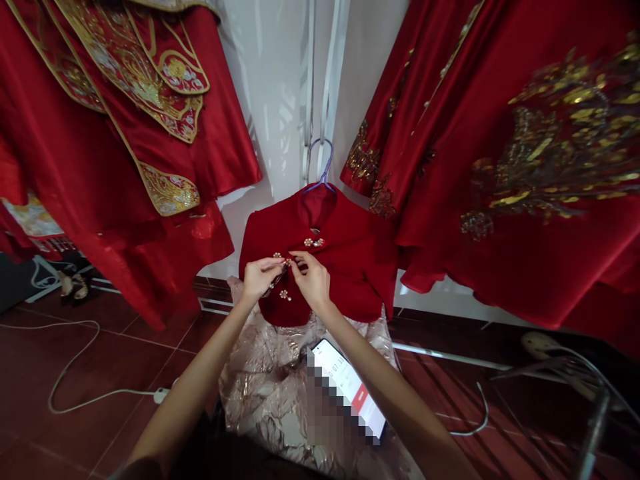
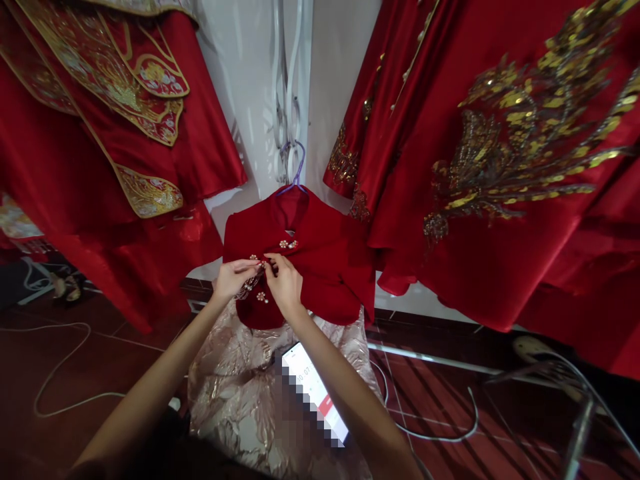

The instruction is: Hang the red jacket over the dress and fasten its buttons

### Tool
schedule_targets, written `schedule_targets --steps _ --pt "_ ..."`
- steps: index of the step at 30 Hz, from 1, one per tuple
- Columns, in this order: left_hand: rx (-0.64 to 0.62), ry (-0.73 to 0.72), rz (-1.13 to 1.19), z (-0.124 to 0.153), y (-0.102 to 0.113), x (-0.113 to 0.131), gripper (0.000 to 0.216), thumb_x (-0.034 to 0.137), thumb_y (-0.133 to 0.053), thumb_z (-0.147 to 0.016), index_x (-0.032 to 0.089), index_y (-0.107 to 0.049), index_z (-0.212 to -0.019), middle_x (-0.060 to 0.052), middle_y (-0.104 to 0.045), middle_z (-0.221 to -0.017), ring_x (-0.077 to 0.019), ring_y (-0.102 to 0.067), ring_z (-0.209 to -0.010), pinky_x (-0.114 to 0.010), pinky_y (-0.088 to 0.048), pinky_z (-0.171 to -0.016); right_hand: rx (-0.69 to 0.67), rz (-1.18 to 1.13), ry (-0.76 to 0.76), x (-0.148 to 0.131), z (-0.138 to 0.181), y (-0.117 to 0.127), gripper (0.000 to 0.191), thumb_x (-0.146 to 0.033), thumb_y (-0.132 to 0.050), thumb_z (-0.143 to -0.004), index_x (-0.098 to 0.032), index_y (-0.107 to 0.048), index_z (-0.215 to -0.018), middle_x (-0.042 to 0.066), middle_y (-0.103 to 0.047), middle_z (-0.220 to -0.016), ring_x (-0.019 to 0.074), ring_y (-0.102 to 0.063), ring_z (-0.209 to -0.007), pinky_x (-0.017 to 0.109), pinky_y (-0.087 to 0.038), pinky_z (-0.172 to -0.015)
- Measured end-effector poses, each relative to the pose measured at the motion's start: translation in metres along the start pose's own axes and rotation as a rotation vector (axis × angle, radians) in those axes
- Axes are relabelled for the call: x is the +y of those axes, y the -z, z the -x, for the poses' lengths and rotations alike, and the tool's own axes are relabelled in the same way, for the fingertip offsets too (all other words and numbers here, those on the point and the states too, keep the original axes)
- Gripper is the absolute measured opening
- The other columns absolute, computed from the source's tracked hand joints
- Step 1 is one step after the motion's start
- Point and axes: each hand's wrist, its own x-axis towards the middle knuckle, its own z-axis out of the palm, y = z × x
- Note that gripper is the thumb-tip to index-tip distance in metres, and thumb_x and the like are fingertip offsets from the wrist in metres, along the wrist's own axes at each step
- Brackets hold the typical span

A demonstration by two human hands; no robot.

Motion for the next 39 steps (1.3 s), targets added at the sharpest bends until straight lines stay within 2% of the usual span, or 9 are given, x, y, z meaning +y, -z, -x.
schedule_targets --steps 6,10,14,18,23,26,32,36,39 --pt "-0.041 -0.029 -0.031 -0.007 0.002 -0.002 0.026 0.031 -0.072 -0.060 0.013 -0.068 -0.078 -0.008 -0.070 -0.082 -0.0188 -0.065 -0.079 -0.038 -0.051 -0.083 0.041 0.021 -0.042 -0.002 0.001 -0.005 0.022 -0.031 -0.048 -0.085 -0.027 -0.059 -0.104 0.000 -0.066 -0.093 0.0144 -0.062 -0.081 0.027 -0.050 -0.071" --pt "0.019 -0.014 0.035 0.001 -0.004 -0.014 0.029 0.028 -0.068 -0.063 0.016 -0.058 -0.087 -0.004 -0.064 -0.080 -0.0161 -0.062 -0.074 -0.036 -0.054 -0.071 -0.028 -0.114 -0.080 0.006 0.002 0.003 0.025 -0.039 -0.055 -0.081 -0.025 -0.057 -0.103 0.001 -0.068 -0.092 0.0144 -0.065 -0.077 0.026 -0.051 -0.067" --pt "0.002 -0.195 -0.438 0.033 -0.006 -0.017 0.019 0.013 -0.056 -0.069 0.020 -0.059 -0.086 -0.005 -0.057 -0.090 -0.0194 -0.055 -0.091 -0.042 -0.045 -0.085 -0.228 -0.271 -0.124 0.024 0.013 0.029 0.033 -0.050 -0.045 -0.085 -0.020 -0.059 -0.083 0.003 -0.069 -0.082 0.0140 -0.066 -0.066 0.023 -0.049 -0.056" --pt "-0.117 -0.375 -0.931 0.064 -0.002 -0.012 0.032 0.009 -0.054 -0.071 0.026 -0.063 -0.096 -0.008 -0.045 -0.111 -0.0254 -0.041 -0.110 -0.046 -0.033 -0.095 -0.294 -0.070 -0.136 0.039 0.031 0.055 0.038 -0.050 -0.038 -0.088 -0.020 -0.061 -0.079 0.003 -0.068 -0.075 0.0137 -0.064 -0.060 0.023 -0.045 -0.055" --pt "-0.254 -0.467 -1.169 0.072 -0.001 -0.011 0.027 0.012 -0.052 -0.078 0.027 -0.063 -0.097 -0.007 -0.043 -0.105 -0.0237 -0.041 -0.101 -0.043 -0.035 -0.090 -0.267 0.286 -0.060 0.043 0.045 0.060 0.027 -0.044 -0.052 -0.083 -0.023 -0.059 -0.099 0.001 -0.064 -0.075 0.0152 -0.062 -0.067 0.022 -0.037 -0.053" --pt "-0.295 -0.506 -1.239 0.068 0.000 -0.014 0.026 0.011 -0.049 -0.080 0.028 -0.063 -0.096 -0.007 -0.046 -0.105 -0.0223 -0.041 -0.096 -0.041 -0.036 -0.087 -0.278 0.425 -0.054 0.043 0.048 0.056 0.025 -0.036 -0.061 -0.077 -0.025 -0.059 -0.100 0.000 -0.061 -0.079 0.0141 -0.059 -0.067 0.022 -0.031 -0.049" --pt "-0.291 -0.492 -1.238 0.064 0.003 -0.022 0.026 0.012 -0.048 -0.083 0.027 -0.064 -0.095 -0.007 -0.050 -0.098 -0.0204 -0.045 -0.090 -0.036 -0.039 -0.080 -0.264 0.480 -0.023 0.050 0.050 0.054 0.011 -0.032 -0.062 -0.077 -0.025 -0.060 -0.085 -0.001 -0.057 -0.079 0.0116 -0.055 -0.061 0.022 -0.029 -0.048" --pt "-0.250 -0.472 -1.001 0.067 0.003 -0.023 0.018 0.019 -0.049 -0.084 0.025 -0.064 -0.091 -0.006 -0.057 -0.092 -0.0196 -0.051 -0.089 -0.036 -0.041 -0.083 -0.205 0.399 0.058 0.050 0.053 0.055 0.007 -0.029 -0.058 -0.079 -0.023 -0.058 -0.081 0.001 -0.058 -0.086 0.0143 -0.057 -0.078 0.021 -0.036 -0.054" --pt "-0.171 -0.343 -0.732 0.075 0.002 -0.026 0.012 0.021 -0.053 -0.081 0.024 -0.064 -0.086 -0.003 -0.062 -0.085 -0.0169 -0.057 -0.081 -0.031 -0.045 -0.078 -0.149 0.378 0.071 0.044 0.052 0.059 0.005 -0.026 -0.059 -0.077 -0.023 -0.056 -0.079 0.001 -0.060 -0.086 0.0169 -0.057 -0.086 0.022 -0.039 -0.058"
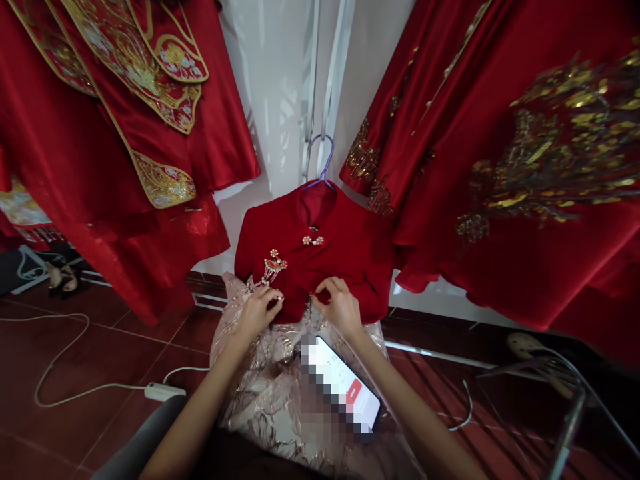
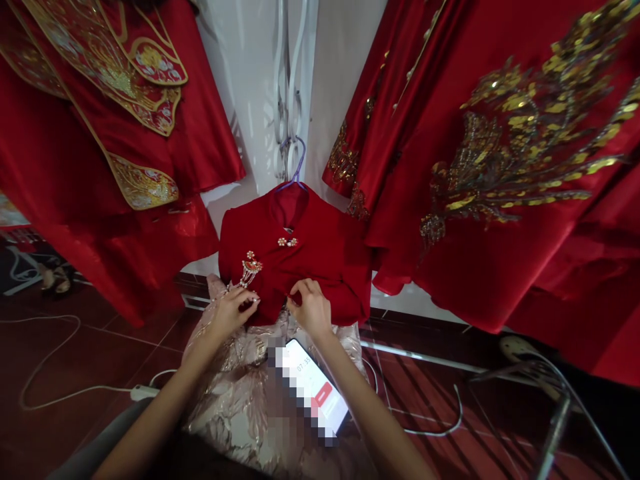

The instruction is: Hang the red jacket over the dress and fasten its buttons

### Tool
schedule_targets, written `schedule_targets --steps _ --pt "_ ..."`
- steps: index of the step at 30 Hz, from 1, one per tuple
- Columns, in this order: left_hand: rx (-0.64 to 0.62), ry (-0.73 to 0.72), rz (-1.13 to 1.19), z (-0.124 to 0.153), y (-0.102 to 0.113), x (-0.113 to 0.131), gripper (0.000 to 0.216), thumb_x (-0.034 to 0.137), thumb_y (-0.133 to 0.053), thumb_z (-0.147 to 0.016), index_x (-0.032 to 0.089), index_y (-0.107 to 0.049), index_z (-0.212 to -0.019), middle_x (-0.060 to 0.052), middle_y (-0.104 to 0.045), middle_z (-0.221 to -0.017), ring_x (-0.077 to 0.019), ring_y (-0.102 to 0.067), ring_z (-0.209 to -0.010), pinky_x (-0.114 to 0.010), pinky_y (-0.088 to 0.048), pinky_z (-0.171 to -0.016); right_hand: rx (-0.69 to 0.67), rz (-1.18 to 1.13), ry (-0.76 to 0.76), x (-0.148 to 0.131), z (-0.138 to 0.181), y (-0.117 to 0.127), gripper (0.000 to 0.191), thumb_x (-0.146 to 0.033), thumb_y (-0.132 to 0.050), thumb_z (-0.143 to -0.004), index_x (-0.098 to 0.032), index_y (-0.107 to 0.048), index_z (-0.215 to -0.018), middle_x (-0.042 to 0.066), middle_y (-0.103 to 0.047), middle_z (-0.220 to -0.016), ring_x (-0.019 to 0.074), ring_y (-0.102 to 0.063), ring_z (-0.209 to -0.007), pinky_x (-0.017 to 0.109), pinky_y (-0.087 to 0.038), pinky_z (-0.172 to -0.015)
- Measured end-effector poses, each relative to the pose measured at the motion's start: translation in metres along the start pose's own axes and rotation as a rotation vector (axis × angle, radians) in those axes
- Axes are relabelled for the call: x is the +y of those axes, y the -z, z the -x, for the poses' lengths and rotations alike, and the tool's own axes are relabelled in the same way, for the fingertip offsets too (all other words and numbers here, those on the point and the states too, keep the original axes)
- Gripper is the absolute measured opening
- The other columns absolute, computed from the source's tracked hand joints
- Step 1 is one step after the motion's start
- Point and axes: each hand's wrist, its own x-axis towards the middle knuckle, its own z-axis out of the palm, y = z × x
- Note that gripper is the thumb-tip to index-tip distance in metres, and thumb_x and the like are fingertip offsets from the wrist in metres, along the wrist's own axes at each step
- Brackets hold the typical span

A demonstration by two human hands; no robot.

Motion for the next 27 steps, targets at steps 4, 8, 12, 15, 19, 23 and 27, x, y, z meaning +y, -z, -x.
schedule_targets --steps 4,8,12,15,19,23,27 --pt "0.134 0.288 0.357 0.011 -0.008 0.004 0.011 0.026 -0.061 -0.075 0.021 -0.064 -0.084 -0.002 -0.065 -0.080 -0.0152 -0.061 -0.072 -0.028 -0.049 -0.069 -0.026 -0.084 -0.113 -0.004 -0.005 0.012 0.008 -0.028 -0.061 -0.073 -0.023 -0.055 -0.074 -0.001 -0.064 -0.077 0.0151 -0.060 -0.070 0.023 -0.040 -0.056" --pt "0.199 0.449 0.603 0.014 -0.011 0.012 0.018 0.025 -0.067 -0.067 0.016 -0.065 -0.082 -0.004 -0.067 -0.078 -0.0151 -0.064 -0.072 -0.028 -0.052 -0.068 -0.236 -0.514 -0.130 -0.009 -0.009 0.017 0.021 -0.036 -0.066 -0.068 -0.021 -0.054 -0.074 0.000 -0.066 -0.071 0.0143 -0.062 -0.064 0.024 -0.045 -0.057" --pt "0.199 0.488 0.713 0.014 -0.005 0.016 0.019 0.022 -0.068 -0.064 0.015 -0.067 -0.082 -0.005 -0.069 -0.078 -0.0158 -0.065 -0.073 -0.030 -0.053 -0.073 -0.353 -0.824 -0.156 -0.019 -0.008 0.005 0.036 -0.039 -0.071 -0.063 -0.019 -0.052 -0.085 0.003 -0.069 -0.075 0.0158 -0.065 -0.069 0.026 -0.048 -0.061" --pt "0.178 0.517 0.747 0.013 -0.002 0.017 0.021 0.022 -0.070 -0.063 0.016 -0.067 -0.083 -0.005 -0.070 -0.080 -0.0166 -0.066 -0.075 -0.031 -0.053 -0.076 -0.267 -0.832 -0.213 -0.028 -0.006 -0.011 0.035 -0.038 -0.071 -0.063 -0.019 -0.052 -0.083 0.004 -0.069 -0.077 0.0162 -0.066 -0.071 0.026 -0.049 -0.062" --pt "0.147 0.535 0.762 0.009 -0.002 0.021 0.021 0.023 -0.071 -0.064 0.016 -0.068 -0.084 -0.006 -0.071 -0.084 -0.0172 -0.067 -0.079 -0.031 -0.053 -0.079 -0.123 -0.748 -0.190 -0.036 -0.005 -0.028 0.025 -0.036 -0.066 -0.069 -0.020 -0.053 -0.081 0.002 -0.068 -0.078 0.0144 -0.064 -0.068 0.026 -0.049 -0.063" --pt "0.136 0.520 0.732 0.005 -0.002 0.026 0.020 0.024 -0.069 -0.066 0.015 -0.070 -0.084 -0.007 -0.071 -0.085 -0.0172 -0.067 -0.079 -0.032 -0.052 -0.081 -0.069 -0.568 -0.144 -0.039 -0.002 -0.029 0.017 -0.034 -0.061 -0.074 -0.022 -0.052 -0.081 -0.001 -0.067 -0.078 0.0135 -0.062 -0.064 0.025 -0.046 -0.063" --pt "0.108 0.505 0.722 0.005 -0.002 0.025 0.019 0.023 -0.068 -0.067 0.014 -0.070 -0.083 -0.008 -0.072 -0.086 -0.0176 -0.066 -0.079 -0.032 -0.052 -0.081 -0.060 -0.421 -0.139 -0.043 0.003 -0.027 0.013 -0.034 -0.057 -0.078 -0.024 -0.052 -0.085 -0.005 -0.062 -0.068 0.0130 -0.060 -0.061 0.023 -0.042 -0.059"
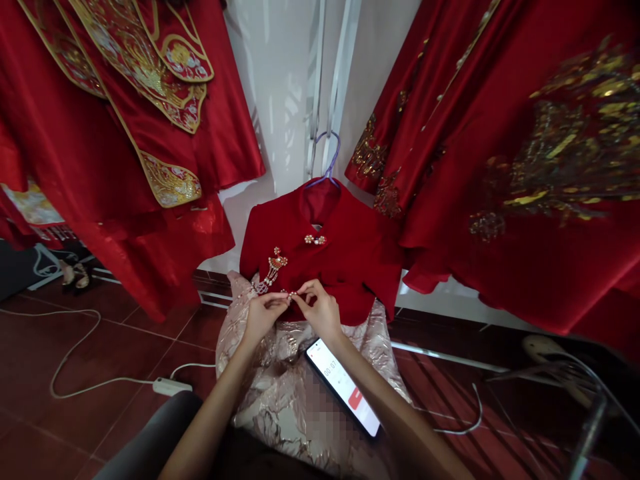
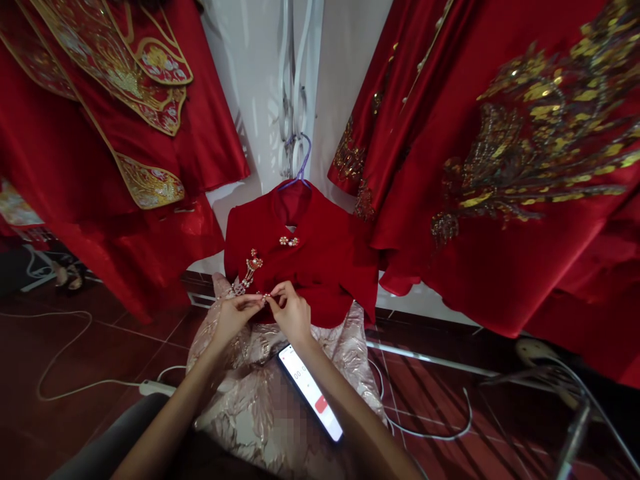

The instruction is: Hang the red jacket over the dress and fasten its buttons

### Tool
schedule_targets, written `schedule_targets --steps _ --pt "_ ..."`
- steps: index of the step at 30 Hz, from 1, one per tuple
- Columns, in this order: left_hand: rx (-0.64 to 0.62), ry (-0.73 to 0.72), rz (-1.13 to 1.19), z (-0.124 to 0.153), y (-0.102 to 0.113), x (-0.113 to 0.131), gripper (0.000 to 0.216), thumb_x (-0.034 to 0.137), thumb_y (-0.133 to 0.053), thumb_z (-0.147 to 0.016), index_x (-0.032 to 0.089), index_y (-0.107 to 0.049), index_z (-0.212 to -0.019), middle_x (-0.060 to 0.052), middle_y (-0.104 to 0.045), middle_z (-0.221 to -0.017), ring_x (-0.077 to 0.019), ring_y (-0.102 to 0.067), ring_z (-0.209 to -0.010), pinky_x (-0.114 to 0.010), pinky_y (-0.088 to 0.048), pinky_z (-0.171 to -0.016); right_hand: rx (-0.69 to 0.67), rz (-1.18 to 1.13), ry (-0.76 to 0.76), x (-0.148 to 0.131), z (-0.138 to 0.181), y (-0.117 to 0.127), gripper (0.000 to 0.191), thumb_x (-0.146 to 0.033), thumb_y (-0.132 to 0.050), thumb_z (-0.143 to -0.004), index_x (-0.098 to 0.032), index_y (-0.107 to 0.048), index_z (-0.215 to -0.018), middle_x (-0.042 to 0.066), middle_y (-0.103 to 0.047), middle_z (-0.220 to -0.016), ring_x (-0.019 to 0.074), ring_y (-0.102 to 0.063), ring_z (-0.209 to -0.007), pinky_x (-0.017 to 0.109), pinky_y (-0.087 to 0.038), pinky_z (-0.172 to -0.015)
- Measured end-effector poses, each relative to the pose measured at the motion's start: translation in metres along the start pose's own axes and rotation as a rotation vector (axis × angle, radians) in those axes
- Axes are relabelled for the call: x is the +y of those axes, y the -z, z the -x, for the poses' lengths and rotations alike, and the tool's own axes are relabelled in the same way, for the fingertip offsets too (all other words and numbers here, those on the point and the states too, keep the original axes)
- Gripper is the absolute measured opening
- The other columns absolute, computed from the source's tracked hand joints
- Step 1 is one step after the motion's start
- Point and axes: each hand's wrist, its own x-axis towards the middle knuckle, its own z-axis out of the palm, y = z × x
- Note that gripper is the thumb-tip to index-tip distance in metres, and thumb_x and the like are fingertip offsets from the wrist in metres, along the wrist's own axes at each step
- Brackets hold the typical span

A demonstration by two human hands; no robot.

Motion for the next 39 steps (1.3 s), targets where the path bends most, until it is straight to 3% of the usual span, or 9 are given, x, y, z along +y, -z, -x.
schedule_targets --steps 4,7,11,13,16,20,26,32,39 --pt "-0.023 0.031 0.010 -0.004 0.004 -0.004 0.017 0.023 -0.069 -0.066 0.015 -0.071 -0.080 -0.006 -0.072 -0.084 -0.0174 -0.066 -0.078 -0.033 -0.052 -0.082 0.003 0.100 0.033 -0.004 0.001 -0.004 0.008 -0.031 -0.053 -0.080 -0.025 -0.053 -0.086 -0.005 -0.058 -0.067 0.0123 -0.057 -0.060 0.022 -0.038 -0.056" --pt "-0.068 0.004 0.010 -0.007 0.005 -0.008 0.015 0.023 -0.068 -0.066 0.015 -0.069 -0.078 -0.006 -0.071 -0.082 -0.0166 -0.065 -0.079 -0.032 -0.051 -0.082 -0.069 0.104 0.064 0.000 0.000 -0.002 0.008 -0.027 -0.052 -0.080 -0.024 -0.053 -0.087 -0.004 -0.061 -0.074 0.0118 -0.057 -0.063 0.022 -0.039 -0.057" --pt "-0.033 -0.067 -0.014 -0.006 0.005 -0.016 0.022 0.018 -0.068 -0.063 0.015 -0.064 -0.085 -0.004 -0.067 -0.084 -0.0121 -0.061 -0.071 -0.026 -0.050 -0.070 -0.271 0.000 0.057 0.019 -0.004 0.015 0.027 -0.028 -0.061 -0.074 -0.024 -0.052 -0.099 -0.001 -0.064 -0.097 0.0098 -0.059 -0.062 0.022 -0.044 -0.057" --pt "-0.007 -0.098 -0.080 -0.004 0.006 -0.018 0.022 0.016 -0.067 -0.064 0.016 -0.062 -0.085 -0.003 -0.065 -0.084 -0.0108 -0.059 -0.069 -0.024 -0.049 -0.066 -0.288 -0.002 0.042 0.031 -0.008 0.029 0.032 -0.028 -0.062 -0.073 -0.023 -0.052 -0.103 0.002 -0.065 -0.101 0.0103 -0.061 -0.064 0.023 -0.046 -0.060" --pt "-0.019 -0.157 -0.230 -0.001 0.006 -0.018 0.016 0.016 -0.064 -0.068 0.017 -0.062 -0.084 -0.003 -0.063 -0.087 -0.0121 -0.058 -0.074 -0.024 -0.048 -0.066 -0.234 0.005 0.032 0.040 -0.016 0.048 0.023 -0.029 -0.058 -0.077 -0.021 -0.056 -0.098 0.003 -0.067 -0.094 0.0128 -0.063 -0.074 0.024 -0.048 -0.065" --pt "-0.044 -0.260 -0.430 0.000 0.000 -0.018 0.024 0.017 -0.055 -0.077 0.021 -0.061 -0.100 -0.005 -0.058 -0.098 -0.0148 -0.056 -0.086 -0.027 -0.049 -0.072 -0.260 0.004 0.024 0.035 -0.023 0.061 0.014 -0.029 -0.055 -0.080 -0.021 -0.062 -0.089 0.002 -0.068 -0.081 0.0129 -0.064 -0.073 0.023 -0.047 -0.066" --pt "-0.027 -0.363 -0.725 0.004 -0.014 -0.026 0.031 0.013 -0.048 -0.081 0.021 -0.055 -0.111 -0.007 -0.051 -0.101 -0.0196 -0.050 -0.098 -0.038 -0.043 -0.091 -0.349 0.182 0.029 0.031 -0.015 0.048 0.021 -0.033 -0.056 -0.079 -0.023 -0.064 -0.096 -0.001 -0.065 -0.070 0.0122 -0.058 -0.060 0.023 -0.041 -0.057" --pt "-0.038 -0.408 -0.787 0.002 -0.013 -0.023 0.015 0.014 -0.050 -0.082 0.019 -0.055 -0.095 -0.006 -0.052 -0.096 -0.0195 -0.050 -0.094 -0.036 -0.043 -0.085 -0.410 0.132 0.136 0.037 -0.009 0.036 0.031 -0.030 -0.058 -0.079 -0.024 -0.060 -0.108 0.004 -0.063 -0.099 0.0143 -0.059 -0.082 0.026 -0.045 -0.074" --pt "-0.133 -0.415 -0.723 -0.009 -0.013 -0.023 0.009 0.013 -0.049 -0.082 0.020 -0.055 -0.085 -0.003 -0.059 -0.087 -0.0169 -0.055 -0.086 -0.031 -0.044 -0.079 -0.434 0.123 0.117 0.050 -0.009 0.026 0.039 -0.025 -0.063 -0.073 -0.022 -0.058 -0.111 0.006 -0.062 -0.103 0.0175 -0.058 -0.091 0.031 -0.045 -0.081"
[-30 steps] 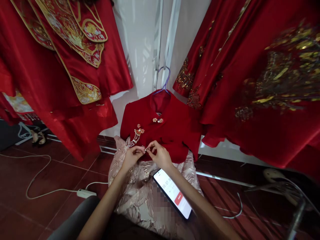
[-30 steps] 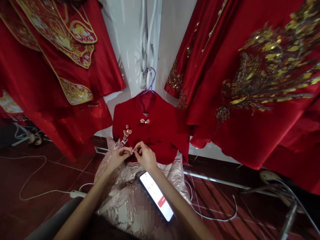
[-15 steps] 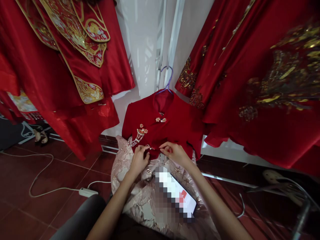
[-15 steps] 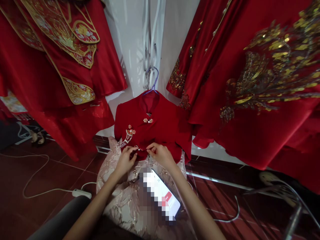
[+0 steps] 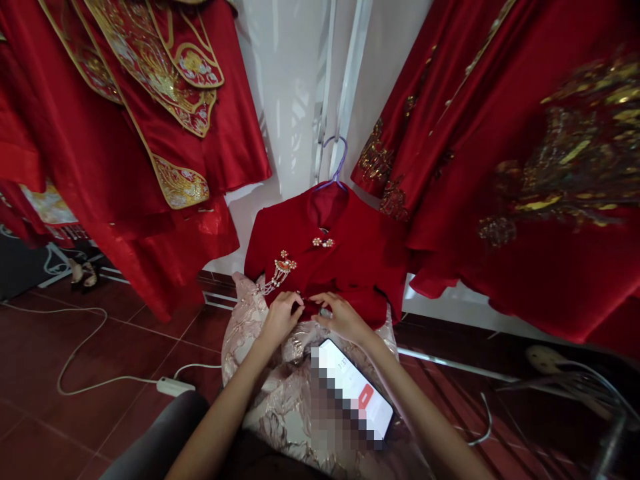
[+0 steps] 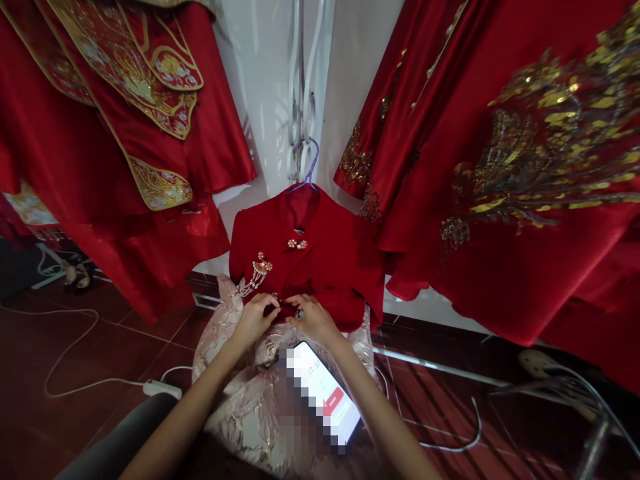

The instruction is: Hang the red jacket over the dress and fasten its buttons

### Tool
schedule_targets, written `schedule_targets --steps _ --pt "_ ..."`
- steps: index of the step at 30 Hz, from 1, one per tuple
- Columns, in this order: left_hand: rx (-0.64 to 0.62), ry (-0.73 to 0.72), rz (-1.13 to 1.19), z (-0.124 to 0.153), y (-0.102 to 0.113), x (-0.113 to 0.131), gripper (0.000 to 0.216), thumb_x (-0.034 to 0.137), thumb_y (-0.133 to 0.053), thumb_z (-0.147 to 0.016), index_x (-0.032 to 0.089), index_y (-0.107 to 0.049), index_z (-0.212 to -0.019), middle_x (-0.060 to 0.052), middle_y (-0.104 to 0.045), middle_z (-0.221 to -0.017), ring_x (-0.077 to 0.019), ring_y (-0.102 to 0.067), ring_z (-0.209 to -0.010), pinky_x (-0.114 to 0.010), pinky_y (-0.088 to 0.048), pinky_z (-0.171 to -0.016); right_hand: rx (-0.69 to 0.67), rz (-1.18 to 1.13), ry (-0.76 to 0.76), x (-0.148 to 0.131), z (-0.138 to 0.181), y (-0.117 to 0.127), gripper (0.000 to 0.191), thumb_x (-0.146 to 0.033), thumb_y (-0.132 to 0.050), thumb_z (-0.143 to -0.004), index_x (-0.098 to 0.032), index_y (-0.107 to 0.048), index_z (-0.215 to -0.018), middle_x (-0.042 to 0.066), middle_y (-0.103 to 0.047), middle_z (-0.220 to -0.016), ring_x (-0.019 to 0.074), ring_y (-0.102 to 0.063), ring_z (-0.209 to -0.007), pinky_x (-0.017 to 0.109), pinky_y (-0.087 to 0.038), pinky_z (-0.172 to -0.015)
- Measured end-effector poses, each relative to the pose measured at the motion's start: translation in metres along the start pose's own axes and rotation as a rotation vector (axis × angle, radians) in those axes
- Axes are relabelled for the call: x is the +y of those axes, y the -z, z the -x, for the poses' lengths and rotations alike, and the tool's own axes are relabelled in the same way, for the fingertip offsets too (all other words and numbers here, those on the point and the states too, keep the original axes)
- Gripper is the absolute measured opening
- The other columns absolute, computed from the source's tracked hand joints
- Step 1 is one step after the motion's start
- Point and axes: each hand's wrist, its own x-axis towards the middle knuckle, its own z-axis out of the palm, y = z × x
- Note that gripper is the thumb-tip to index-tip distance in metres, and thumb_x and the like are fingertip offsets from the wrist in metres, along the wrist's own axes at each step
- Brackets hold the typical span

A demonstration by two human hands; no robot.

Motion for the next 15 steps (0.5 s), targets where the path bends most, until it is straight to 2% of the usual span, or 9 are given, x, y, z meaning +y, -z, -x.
schedule_targets --steps 6,10,15 --pt "0.073 0.078 0.040 -0.002 -0.009 -0.004 0.017 0.010 -0.050 -0.080 0.018 -0.056 -0.094 -0.004 -0.061 -0.094 -0.0155 -0.057 -0.088 -0.031 -0.045 -0.084 -0.020 -0.002 0.004 0.001 0.001 0.001 0.042 -0.025 -0.065 -0.071 -0.022 -0.057 -0.113 0.006 -0.062 -0.104 0.0189 -0.057 -0.095 0.032 -0.044 -0.084" --pt "0.090 0.086 -0.091 0.001 -0.011 0.000 0.015 0.014 -0.050 -0.082 0.019 -0.055 -0.096 -0.004 -0.057 -0.090 -0.0170 -0.055 -0.085 -0.031 -0.045 -0.079 -0.025 -0.011 0.000 -0.005 0.002 0.007 0.040 -0.027 -0.064 -0.072 -0.023 -0.058 -0.112 0.005 -0.062 -0.104 0.0186 -0.056 -0.096 0.032 -0.044 -0.084" --pt "0.095 0.003 -0.277 -0.003 -0.009 0.002 0.011 0.018 -0.051 -0.082 0.020 -0.054 -0.092 -0.005 -0.051 -0.091 -0.0200 -0.050 -0.090 -0.034 -0.043 -0.080 -0.043 -0.030 0.005 -0.008 0.003 0.014 0.033 -0.025 -0.062 -0.074 -0.023 -0.060 -0.107 0.004 -0.062 -0.105 0.0185 -0.056 -0.098 0.031 -0.043 -0.085"
